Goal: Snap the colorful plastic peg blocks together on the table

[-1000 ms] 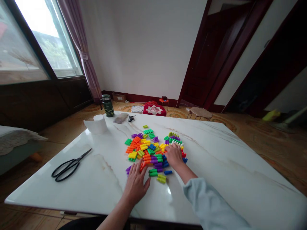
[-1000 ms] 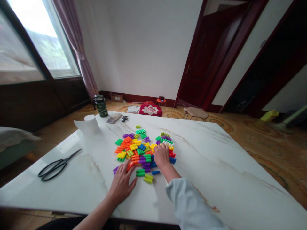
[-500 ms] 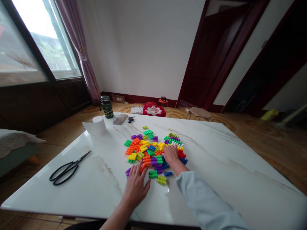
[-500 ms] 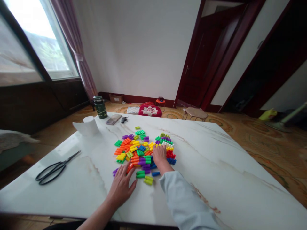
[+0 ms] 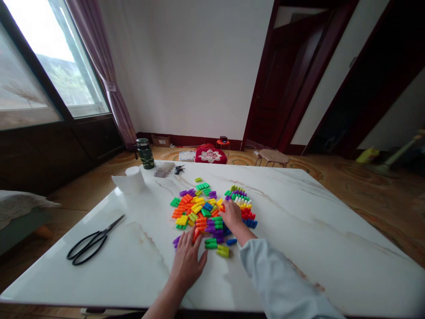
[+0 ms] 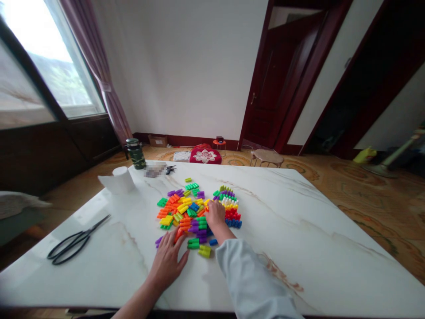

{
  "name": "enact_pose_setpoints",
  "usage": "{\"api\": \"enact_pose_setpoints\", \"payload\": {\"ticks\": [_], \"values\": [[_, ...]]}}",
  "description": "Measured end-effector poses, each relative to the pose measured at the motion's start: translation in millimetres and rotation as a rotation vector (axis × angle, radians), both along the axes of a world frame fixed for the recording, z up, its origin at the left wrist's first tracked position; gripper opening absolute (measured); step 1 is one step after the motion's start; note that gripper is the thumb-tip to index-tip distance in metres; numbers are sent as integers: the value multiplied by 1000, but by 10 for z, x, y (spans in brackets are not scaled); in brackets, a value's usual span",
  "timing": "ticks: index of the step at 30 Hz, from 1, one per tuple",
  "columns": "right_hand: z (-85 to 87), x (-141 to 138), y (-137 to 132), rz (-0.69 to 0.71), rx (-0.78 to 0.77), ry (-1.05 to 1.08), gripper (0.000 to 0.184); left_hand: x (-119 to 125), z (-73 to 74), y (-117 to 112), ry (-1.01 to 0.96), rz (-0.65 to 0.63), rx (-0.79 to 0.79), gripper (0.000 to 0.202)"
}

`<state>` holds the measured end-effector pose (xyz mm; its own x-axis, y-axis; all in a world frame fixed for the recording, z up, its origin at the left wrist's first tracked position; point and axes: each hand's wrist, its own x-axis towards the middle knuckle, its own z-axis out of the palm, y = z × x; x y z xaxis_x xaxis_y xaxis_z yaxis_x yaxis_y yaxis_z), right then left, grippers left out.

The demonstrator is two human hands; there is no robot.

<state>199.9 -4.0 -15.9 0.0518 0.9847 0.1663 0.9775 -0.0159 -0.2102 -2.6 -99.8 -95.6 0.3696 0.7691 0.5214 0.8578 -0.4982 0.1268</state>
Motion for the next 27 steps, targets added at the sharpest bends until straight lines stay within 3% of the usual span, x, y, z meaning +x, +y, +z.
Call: {"api": "enact_pose_setpoints", "payload": {"ticks": [3,6,8,12,17,20,27], "values": [[-80,102,-262,13,243,306,12,7,31,-8,-9,1,3,47],[-254,305,-640,40,503,584,21,15,70,-15,-21,1,-4,46],[-379,464,-886,24,556,612,26,18,89,-16,-23,0,-19,45],[-591,692,-1171,18,442,546,28,13,79,-7,-18,-7,-23,43],[-775,746,-1207,-95,403,607,33,2,52,5,-1,-9,-15,41],[-807,743,-1211,-179,379,684,28,4,52,5,8,-3,3,41],[-792,755,-1218,-153,383,746,27,10,69,-1,24,-1,23,41]]}}
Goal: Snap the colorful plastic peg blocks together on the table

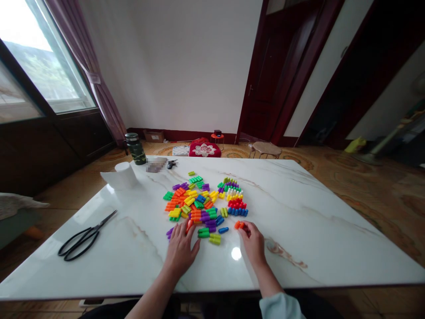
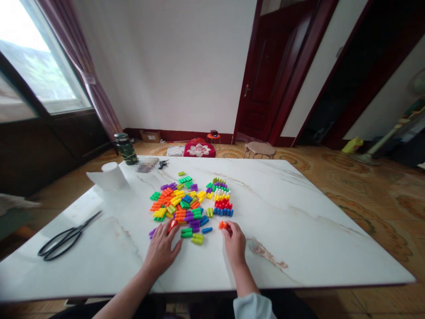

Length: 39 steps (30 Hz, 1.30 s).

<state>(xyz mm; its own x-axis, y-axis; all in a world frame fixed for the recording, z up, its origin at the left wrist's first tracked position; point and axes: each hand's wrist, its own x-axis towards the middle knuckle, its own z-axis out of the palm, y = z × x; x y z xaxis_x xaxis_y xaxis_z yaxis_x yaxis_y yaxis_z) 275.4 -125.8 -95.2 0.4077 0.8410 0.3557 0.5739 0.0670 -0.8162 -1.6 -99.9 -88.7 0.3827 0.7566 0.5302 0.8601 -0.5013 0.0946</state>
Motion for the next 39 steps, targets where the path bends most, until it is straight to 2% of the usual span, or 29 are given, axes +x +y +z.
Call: {"api": "enact_pose_setpoints", "payload": {"ticks": [3,9,14,24,30,35,37,39], "values": [[-8,0,34,-27,-22,-3,29,3,20,-3,5,-3,-9,42],[77,-35,160,-66,-174,-17,28,4,33,1,6,2,-16,42],[146,-105,210,-170,-265,-145,25,0,29,3,1,-1,-18,42],[151,-139,249,-159,-281,-229,28,4,31,-7,6,5,-25,41],[83,-148,247,-163,-195,-214,31,9,54,-5,8,4,-44,42],[49,-140,202,-198,47,-220,27,17,59,-5,5,3,-44,43],[84,-174,197,-160,138,-234,25,20,52,-12,-2,11,-39,43],[163,-265,225,-59,190,-248,22,22,42,-20,-16,17,-35,43]]}}
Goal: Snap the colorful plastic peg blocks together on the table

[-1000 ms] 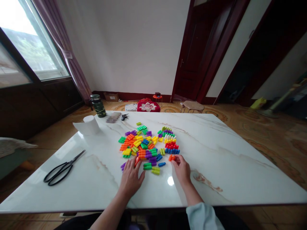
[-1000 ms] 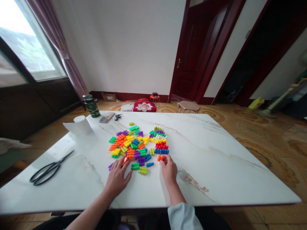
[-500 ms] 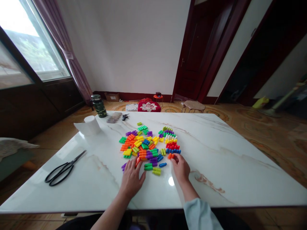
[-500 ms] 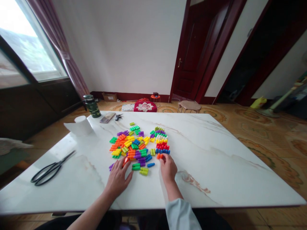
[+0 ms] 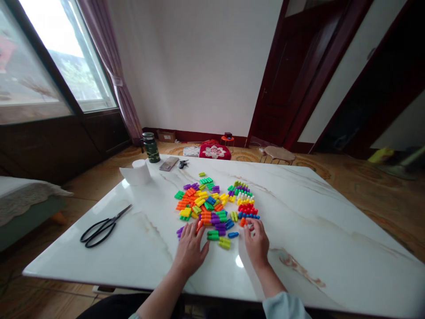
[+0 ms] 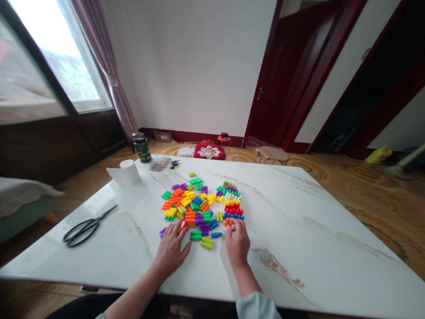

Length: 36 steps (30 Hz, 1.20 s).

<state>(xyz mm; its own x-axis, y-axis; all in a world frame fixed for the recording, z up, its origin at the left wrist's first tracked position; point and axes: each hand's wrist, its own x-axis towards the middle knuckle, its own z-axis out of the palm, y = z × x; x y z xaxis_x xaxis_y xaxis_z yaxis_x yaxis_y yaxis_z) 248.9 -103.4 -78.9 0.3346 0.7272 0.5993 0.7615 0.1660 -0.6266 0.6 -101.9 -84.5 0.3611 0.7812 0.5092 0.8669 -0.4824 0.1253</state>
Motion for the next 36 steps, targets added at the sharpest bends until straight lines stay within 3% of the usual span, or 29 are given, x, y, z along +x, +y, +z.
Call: {"api": "enact_pose_setpoints", "payload": {"ticks": [5,8,10,14,19,23,27,31,33,36], "values": [[332,-461,202,351,-36,-157,18,5,-12,-12,-23,0,-22,45],[487,-767,331,486,-168,-348,36,11,0,-13,-31,-1,-22,47],[532,-934,395,499,-260,-471,43,14,9,-9,-35,-7,-24,48],[549,-1157,479,411,-385,-636,31,14,4,5,-41,-22,-29,54],[565,-1233,541,353,-369,-647,26,0,-26,21,-43,-14,7,55],[547,-1190,560,351,-216,-349,27,-11,-23,30,-31,-21,25,55],[520,-1149,521,332,-81,345,27,-9,-30,28,-6,-19,49,48],[520,-1090,338,360,-174,1040,38,-6,-56,17,-21,-4,82,43],[513,-994,180,372,-235,1173,41,-7,-64,14,-18,-2,81,43],[464,-701,-64,275,-231,1091,45,-12,-67,13,-9,3,69,44]]}}
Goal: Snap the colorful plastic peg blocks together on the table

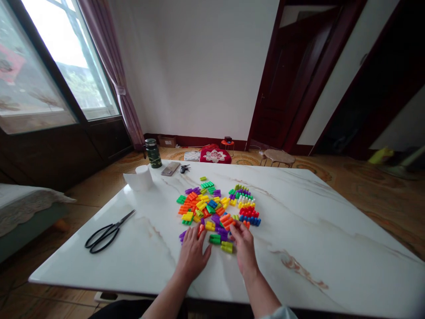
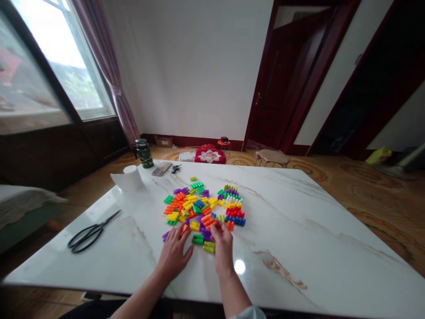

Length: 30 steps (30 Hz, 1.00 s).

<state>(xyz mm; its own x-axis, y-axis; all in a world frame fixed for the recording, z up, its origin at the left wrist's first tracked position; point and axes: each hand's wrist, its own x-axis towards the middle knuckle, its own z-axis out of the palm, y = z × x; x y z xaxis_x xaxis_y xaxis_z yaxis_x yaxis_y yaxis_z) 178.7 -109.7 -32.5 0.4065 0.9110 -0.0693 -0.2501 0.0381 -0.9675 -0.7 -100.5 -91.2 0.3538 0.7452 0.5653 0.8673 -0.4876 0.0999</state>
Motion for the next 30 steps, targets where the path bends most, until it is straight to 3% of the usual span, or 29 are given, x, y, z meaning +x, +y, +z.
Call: {"api": "enact_pose_setpoints", "payload": {"ticks": [6,10,15,22,28,30], "values": [[-260,880,-124,-389,-34,-514,42,1,22,0,-18,-5,-32,41],[-472,1158,2,-357,-61,-779,39,3,34,4,-12,-4,-36,41],[-592,1099,61,-324,-91,-888,42,-8,19,14,-1,-6,-34,41],[-580,1050,61,-340,-98,-948,40,-22,-2,19,-2,-13,-19,42],[-544,971,-56,-510,-11,-869,38,-15,16,14,8,-4,-39,40],[-524,878,-131,-491,-27,-828,39,-10,19,12,9,-1,-38,40]]}}
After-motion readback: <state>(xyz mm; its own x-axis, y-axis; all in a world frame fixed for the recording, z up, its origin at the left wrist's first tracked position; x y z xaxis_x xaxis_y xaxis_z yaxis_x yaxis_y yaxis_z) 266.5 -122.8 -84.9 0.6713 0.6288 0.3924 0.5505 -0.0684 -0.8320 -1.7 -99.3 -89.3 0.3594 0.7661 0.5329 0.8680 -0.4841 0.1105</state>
